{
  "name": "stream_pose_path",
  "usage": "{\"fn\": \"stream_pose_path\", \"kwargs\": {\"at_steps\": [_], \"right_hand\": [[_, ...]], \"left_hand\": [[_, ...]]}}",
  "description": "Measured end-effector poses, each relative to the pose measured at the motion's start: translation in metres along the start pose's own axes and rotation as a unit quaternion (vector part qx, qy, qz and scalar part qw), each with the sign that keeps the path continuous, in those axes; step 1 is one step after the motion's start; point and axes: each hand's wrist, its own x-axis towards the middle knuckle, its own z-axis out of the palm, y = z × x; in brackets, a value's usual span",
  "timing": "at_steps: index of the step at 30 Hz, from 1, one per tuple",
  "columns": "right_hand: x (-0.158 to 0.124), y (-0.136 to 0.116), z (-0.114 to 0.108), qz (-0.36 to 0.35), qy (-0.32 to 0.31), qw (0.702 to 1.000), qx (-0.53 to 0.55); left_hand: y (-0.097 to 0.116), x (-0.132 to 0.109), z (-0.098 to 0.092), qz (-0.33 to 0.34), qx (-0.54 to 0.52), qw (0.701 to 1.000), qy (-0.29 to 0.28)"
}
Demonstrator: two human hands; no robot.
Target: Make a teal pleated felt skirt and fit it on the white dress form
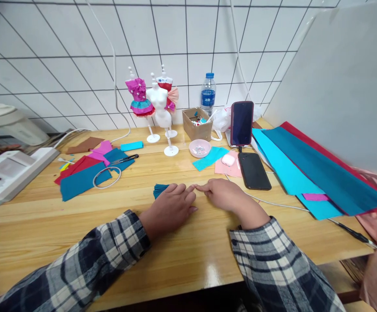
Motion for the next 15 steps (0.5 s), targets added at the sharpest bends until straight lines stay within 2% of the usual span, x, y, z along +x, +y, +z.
{"fn": "stream_pose_path", "kwargs": {"at_steps": [6, 11, 15], "right_hand": [[0.007, 0.011, 0.003, 0.028, 0.011, 0.988, 0.149], [0.008, 0.012, 0.001, 0.078, 0.026, 0.979, 0.187], [0.008, 0.011, -0.001, 0.060, 0.043, 0.982, 0.174]], "left_hand": [[-0.001, -0.001, 0.000, 0.007, 0.010, 1.000, 0.004], [-0.010, -0.008, 0.002, -0.025, -0.026, 0.999, -0.003], [-0.011, -0.011, 0.003, -0.049, -0.041, 0.998, -0.003]]}}
